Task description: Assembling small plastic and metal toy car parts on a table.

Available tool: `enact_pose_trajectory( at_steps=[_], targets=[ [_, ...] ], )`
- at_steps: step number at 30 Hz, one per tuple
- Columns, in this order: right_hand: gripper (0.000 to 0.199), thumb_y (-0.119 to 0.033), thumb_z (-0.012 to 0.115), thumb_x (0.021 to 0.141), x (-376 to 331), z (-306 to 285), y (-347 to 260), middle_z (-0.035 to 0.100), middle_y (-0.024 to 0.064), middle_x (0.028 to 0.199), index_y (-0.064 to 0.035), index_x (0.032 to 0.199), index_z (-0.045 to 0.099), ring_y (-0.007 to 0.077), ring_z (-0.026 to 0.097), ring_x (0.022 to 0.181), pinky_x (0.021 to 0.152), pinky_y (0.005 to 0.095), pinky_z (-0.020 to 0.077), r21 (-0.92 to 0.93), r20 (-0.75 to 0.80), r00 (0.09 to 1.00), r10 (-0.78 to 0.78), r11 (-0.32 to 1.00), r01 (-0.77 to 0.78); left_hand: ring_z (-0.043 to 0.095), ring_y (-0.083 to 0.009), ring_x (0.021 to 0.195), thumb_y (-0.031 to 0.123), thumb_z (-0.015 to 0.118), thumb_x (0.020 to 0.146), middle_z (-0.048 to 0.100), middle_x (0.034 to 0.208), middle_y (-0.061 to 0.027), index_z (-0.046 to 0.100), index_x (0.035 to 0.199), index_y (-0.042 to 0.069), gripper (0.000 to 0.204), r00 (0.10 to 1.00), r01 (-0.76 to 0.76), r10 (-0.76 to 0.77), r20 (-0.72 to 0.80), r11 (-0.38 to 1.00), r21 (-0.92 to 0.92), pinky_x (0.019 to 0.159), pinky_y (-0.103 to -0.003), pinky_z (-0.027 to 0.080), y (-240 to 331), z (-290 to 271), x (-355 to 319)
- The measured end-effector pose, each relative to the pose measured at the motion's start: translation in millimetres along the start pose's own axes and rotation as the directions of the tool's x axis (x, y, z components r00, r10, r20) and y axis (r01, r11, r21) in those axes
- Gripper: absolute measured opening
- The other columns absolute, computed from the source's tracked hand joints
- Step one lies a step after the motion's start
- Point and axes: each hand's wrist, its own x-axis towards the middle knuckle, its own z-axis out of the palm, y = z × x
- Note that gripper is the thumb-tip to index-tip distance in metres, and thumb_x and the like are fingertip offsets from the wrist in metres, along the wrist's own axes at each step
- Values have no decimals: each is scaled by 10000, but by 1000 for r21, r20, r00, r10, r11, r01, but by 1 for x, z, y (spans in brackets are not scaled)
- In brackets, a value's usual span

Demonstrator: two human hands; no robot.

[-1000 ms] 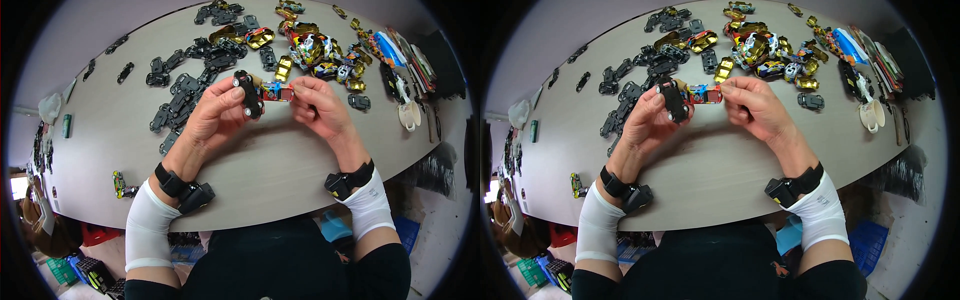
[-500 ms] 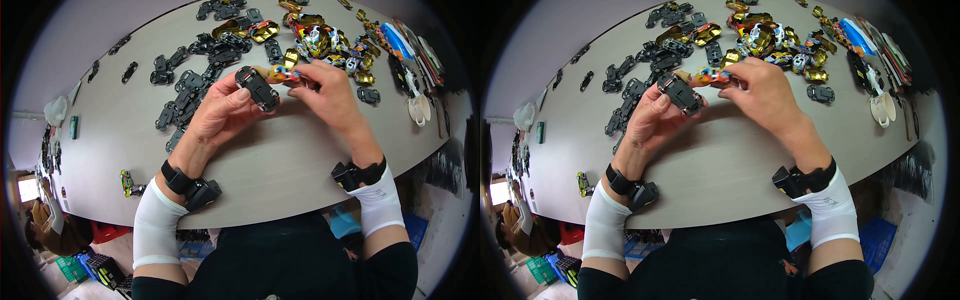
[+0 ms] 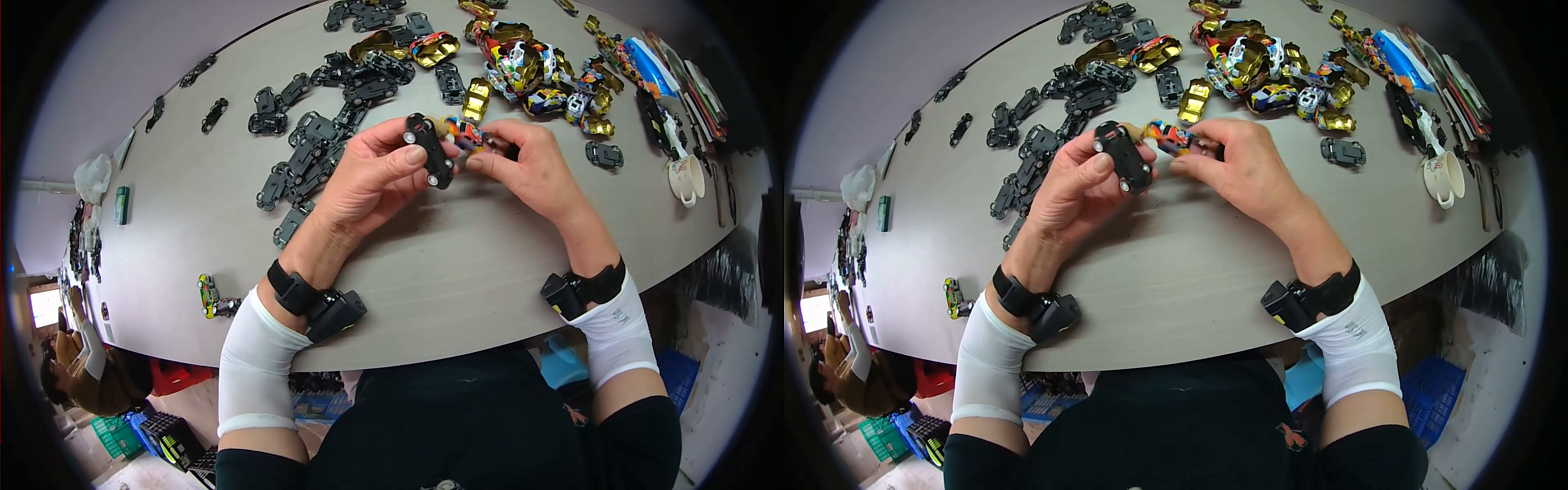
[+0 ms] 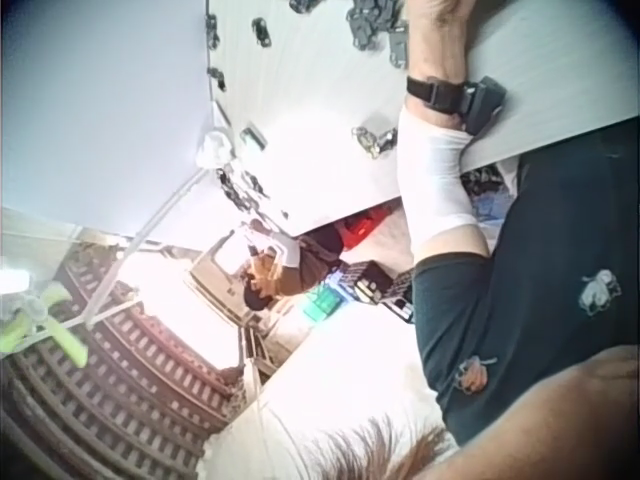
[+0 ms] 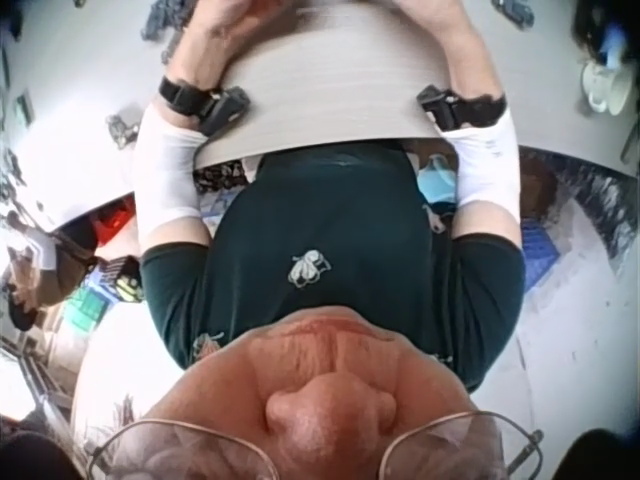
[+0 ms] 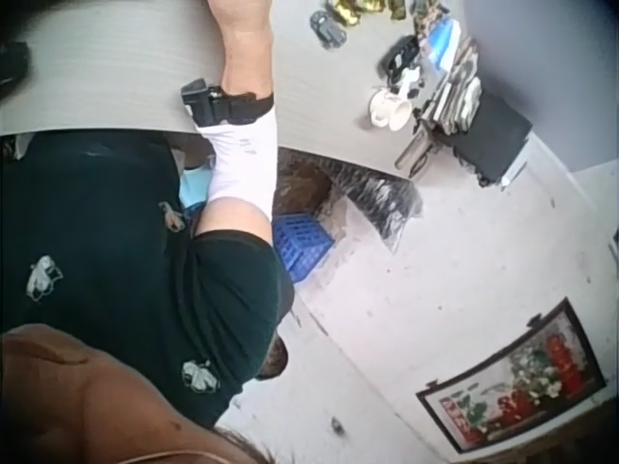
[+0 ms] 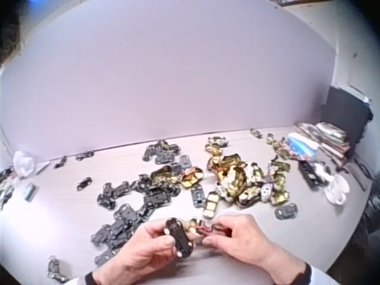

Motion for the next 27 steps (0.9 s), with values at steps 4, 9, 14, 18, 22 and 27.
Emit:
enact_pose_trajectory(
  at_steps=[4, 9, 14, 18, 22, 27],
  targets=[
    [334, -69, 735, 650, -2, -11, -3, 504, 59, 613, -19, 963, 628, 128, 465, 551, 536, 258, 385, -249, -111, 988, -107, 965, 76, 590, -117, 749, 88, 716, 744, 633, 881, -63, 571, 1069, 6, 365, 987, 5, 27, -158, 980, 200, 646, -230, 489, -3, 3, -2],
    [247, -130, 661, 777, -4, -8, -18, 551, -14, 670, 23, 967, 624, 48, 471, 607, 539, 226, 393, 263, -17, 997, 70, 963, -63, 562, -64, 723, 79, 748, 706, 624, 850, 3, 599, 1032, 19, 363, 966, 15, 112, -234, 875, 483, 617, -186, 455, -4, 12, -2],
    [192, -177, 622, 824, -1, 5, -21, 548, -35, 680, 14, 839, 628, 29, 475, 614, 536, 187, 378, 427, 195, 972, 133, 881, -206, 564, -53, 701, 73, 733, 718, 628, 813, -16, 601, 1008, -12, 330, 983, -25, 138, -118, 744, 668, 606, -187, 472, -4, 19, -4],
    [184, -177, 620, 828, -1, -5, -14, 547, -37, 676, 7, 826, 620, 32, 475, 602, 538, 185, 383, 592, 275, 940, 200, 736, -330, 561, -61, 662, 211, 647, 822, 637, 899, -105, 562, 1081, -3, 347, 982, 185, -163, -99, 937, 295, 514, -166, 436, -1, 7, -1],
    [169, -153, 617, 829, 0, 0, -17, 560, -15, 696, 16, 831, 613, 43, 489, 610, 557, 199, 404, 522, 237, 965, 111, 823, -223, 548, -68, 609, 242, 641, 826, 628, 953, -210, 513, 1130, -16, 419, 945, 303, -317, 82, 942, 144, 443, -156, 395, 1, 4, 0],
    [130, -84, 649, 759, 2, 4, -21, 555, 25, 664, 12, 844, 623, 80, 507, 614, 595, 223, 416, 216, -19, 998, -52, 975, 55, 531, -61, 640, 213, 658, 811, 611, 977, -169, 495, 1145, -21, 440, 950, 264, -270, 157, 963, 60, 436, -151, 368, 0, -2, 0]
  ],
)
